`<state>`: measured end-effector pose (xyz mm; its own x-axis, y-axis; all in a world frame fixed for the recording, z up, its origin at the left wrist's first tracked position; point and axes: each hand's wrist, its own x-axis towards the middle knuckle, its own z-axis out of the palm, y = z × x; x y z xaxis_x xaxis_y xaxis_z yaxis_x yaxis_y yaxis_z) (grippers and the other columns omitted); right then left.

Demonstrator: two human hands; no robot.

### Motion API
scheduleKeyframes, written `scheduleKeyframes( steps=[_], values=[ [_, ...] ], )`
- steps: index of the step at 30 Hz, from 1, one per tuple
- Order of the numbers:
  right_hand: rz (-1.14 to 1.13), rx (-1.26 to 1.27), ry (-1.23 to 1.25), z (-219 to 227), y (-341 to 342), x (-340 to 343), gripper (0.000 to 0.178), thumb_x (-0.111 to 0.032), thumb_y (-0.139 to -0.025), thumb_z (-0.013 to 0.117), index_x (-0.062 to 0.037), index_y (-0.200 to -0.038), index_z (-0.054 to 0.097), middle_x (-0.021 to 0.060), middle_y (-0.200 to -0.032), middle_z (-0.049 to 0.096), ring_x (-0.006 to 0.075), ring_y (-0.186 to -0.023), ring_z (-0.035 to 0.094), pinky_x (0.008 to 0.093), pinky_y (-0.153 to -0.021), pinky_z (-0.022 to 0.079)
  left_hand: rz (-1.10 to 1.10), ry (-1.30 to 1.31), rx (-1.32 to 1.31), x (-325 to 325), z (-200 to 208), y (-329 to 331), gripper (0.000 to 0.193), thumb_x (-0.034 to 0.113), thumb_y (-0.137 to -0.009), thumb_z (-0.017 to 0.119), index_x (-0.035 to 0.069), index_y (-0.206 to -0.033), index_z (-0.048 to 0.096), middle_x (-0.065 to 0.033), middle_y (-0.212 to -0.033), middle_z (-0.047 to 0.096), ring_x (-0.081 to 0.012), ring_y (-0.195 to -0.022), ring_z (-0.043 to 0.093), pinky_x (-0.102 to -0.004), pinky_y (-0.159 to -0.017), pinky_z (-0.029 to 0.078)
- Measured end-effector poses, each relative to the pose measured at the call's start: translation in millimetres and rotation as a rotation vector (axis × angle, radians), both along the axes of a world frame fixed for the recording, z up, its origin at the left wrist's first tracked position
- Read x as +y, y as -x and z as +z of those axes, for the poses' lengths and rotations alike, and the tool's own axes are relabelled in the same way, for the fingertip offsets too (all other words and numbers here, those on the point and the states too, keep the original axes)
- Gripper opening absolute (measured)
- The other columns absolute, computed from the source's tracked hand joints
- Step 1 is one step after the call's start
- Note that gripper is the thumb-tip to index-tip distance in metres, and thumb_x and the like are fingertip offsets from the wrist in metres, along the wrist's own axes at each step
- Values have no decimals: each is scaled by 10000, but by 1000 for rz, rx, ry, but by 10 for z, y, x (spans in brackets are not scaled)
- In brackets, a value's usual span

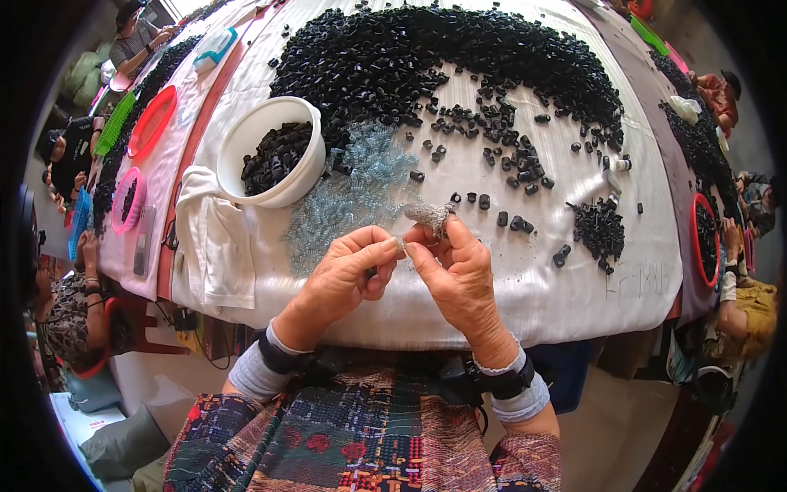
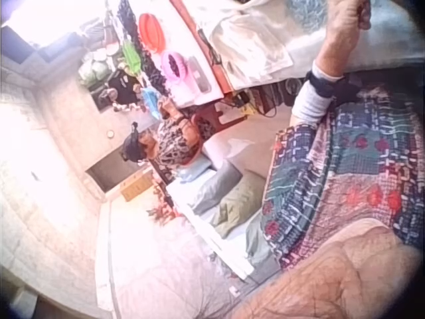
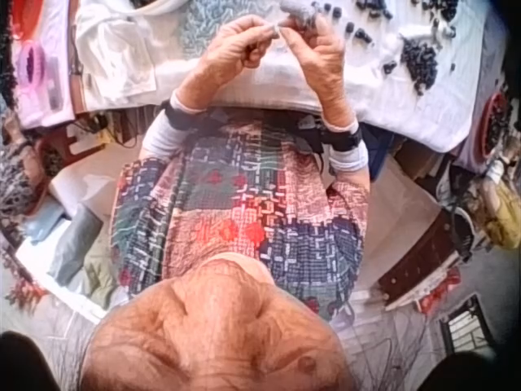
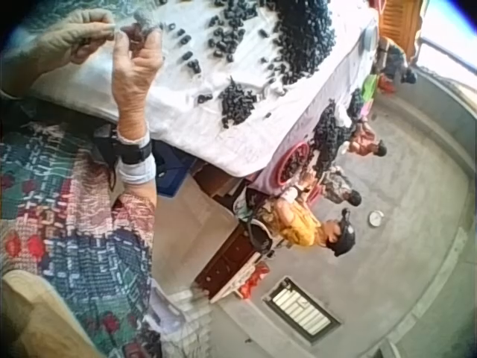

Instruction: Inspecting and sorting small black plastic shoe components at a workshop table.

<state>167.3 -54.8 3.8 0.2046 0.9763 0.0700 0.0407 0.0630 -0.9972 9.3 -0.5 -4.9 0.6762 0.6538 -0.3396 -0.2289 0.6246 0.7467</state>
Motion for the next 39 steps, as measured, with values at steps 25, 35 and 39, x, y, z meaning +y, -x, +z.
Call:
scheduleKeyframes(
  steps=[25,35,39],
  values=[
    [31,303,94,5,48,19,190,7,-807,637,9,-985,570,31,-833,615,68,-706,572,199,-638,482,89,-634,237,-58,-10,2,195,236,-945,510,58,-874,547,34,-684,491,-20,-568,404,-169,-480,318],
    [-228,-605,-335,-137,36,-56,186,58,-752,626,13,-928,584,94,-788,617,194,-667,617,279,-625,482,-43,-478,295,17,-115,2,191,222,-937,523,33,-964,539,27,-761,505,-39,-640,445,-169,-536,361],
    [-183,-316,-88,-279,29,-122,198,54,-759,620,5,-949,591,77,-788,617,143,-660,610,257,-589,485,-5,-512,233,-13,-138,63,199,189,-930,526,28,-1045,498,-9,-832,517,-66,-667,483,-169,-556,387]
  ],
)
